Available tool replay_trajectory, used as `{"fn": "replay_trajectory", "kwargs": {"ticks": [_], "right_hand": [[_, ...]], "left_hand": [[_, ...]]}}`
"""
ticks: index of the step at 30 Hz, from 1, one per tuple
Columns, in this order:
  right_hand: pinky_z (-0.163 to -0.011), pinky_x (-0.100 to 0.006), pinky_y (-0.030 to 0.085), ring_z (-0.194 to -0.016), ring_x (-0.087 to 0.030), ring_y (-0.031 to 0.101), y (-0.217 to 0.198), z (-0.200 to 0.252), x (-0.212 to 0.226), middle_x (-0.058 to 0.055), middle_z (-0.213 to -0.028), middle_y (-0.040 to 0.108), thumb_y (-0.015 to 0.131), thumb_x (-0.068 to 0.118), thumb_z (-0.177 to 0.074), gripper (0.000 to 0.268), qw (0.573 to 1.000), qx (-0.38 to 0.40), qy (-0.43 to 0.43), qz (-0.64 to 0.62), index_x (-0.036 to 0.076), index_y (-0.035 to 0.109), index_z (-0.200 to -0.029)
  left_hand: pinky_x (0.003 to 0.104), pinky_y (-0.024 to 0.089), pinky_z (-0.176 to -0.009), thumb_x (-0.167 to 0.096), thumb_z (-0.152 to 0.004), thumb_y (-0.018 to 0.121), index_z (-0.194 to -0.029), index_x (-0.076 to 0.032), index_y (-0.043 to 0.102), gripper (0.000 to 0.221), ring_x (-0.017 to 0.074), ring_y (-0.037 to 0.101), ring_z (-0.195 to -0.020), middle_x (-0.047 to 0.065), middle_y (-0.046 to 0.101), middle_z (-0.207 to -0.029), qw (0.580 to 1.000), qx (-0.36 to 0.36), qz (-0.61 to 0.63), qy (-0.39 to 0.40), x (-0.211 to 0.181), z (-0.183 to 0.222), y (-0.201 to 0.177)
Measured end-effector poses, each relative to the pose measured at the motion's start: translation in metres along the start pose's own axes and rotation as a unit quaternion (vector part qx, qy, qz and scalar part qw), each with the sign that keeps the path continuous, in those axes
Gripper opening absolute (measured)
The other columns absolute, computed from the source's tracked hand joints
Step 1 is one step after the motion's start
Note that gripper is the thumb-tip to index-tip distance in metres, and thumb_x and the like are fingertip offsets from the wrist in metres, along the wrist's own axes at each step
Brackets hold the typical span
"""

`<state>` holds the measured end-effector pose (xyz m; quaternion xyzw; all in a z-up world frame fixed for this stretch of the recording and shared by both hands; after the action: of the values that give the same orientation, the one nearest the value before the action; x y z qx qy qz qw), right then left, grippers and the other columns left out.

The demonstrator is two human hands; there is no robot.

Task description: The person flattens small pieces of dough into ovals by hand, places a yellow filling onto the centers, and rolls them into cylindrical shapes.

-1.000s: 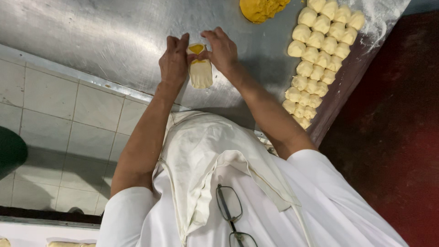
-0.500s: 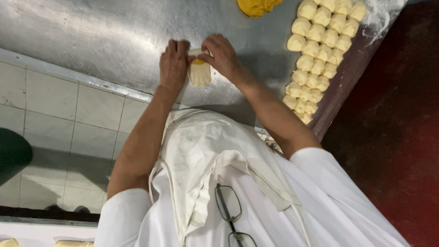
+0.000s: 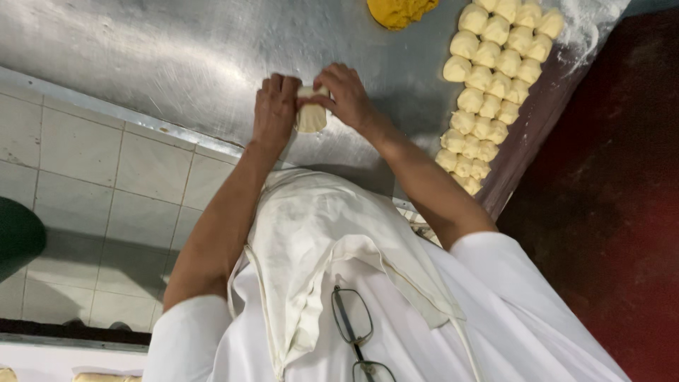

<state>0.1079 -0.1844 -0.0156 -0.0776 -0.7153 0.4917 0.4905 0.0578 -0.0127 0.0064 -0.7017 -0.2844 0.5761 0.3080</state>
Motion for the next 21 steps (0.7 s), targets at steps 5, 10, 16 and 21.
{"fn": "replay_trajectory", "kwargs": {"ticks": [5, 10, 16, 21], "right_hand": [[-0.094, -0.044, 0.043, -0.108, -0.027, 0.058, 0.013, -0.013, -0.004, -0.006, -0.112, 0.063, 0.085, 0.031, -0.085, 0.039, 0.996, -0.063, -0.034, 0.044, 0.011, 0.069, -0.114], [-0.097, -0.042, 0.044, -0.112, -0.025, 0.059, 0.008, 0.003, -0.005, -0.004, -0.113, 0.064, 0.083, 0.033, -0.089, 0.031, 0.999, -0.034, -0.019, -0.009, 0.015, 0.071, -0.112], [-0.095, -0.044, 0.042, -0.11, -0.027, 0.057, -0.005, 0.002, 0.015, -0.005, -0.111, 0.062, 0.082, 0.032, -0.088, 0.036, 0.996, -0.065, -0.036, 0.045, 0.013, 0.071, -0.116], [-0.099, -0.044, 0.04, -0.111, -0.025, 0.057, -0.002, 0.011, 0.02, -0.004, -0.114, 0.061, 0.082, 0.033, -0.087, 0.035, 0.996, -0.049, -0.076, 0.013, 0.015, 0.072, -0.115]], "left_hand": [[0.046, 0.046, -0.084, -0.017, -0.09, 0.082, -0.124, -0.006, 0.064, 0.04, 0.0329, 0.056, -0.101, 0.013, 0.059, -0.113, 0.999, -0.046, -0.023, 0.015, 0.002, 0.005, -0.012], [0.046, 0.048, -0.091, -0.018, -0.096, 0.079, -0.124, -0.008, 0.066, 0.032, 0.034, 0.056, -0.106, 0.013, 0.06, -0.117, 1.0, 0.001, 0.011, 0.025, -0.005, 0.004, -0.001], [0.047, 0.046, -0.087, -0.013, -0.09, 0.078, -0.126, -0.001, 0.066, 0.04, 0.0346, 0.056, -0.104, 0.016, 0.061, -0.116, 0.996, -0.037, -0.03, 0.073, -0.005, 0.009, -0.013], [0.045, 0.047, -0.094, -0.011, -0.091, 0.077, -0.13, -0.003, 0.064, 0.043, 0.033, 0.056, -0.111, 0.013, 0.06, -0.121, 0.995, -0.006, 0.006, 0.1, -0.006, 0.018, -0.008]]}}
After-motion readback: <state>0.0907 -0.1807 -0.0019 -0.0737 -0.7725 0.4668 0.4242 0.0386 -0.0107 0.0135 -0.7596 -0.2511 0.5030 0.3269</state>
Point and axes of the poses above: each hand's wrist, its own z-axis away from the middle knuckle, its own y-axis out of the palm, x = y × z, the point moved 5 cm from there along -z, towards the middle knuckle
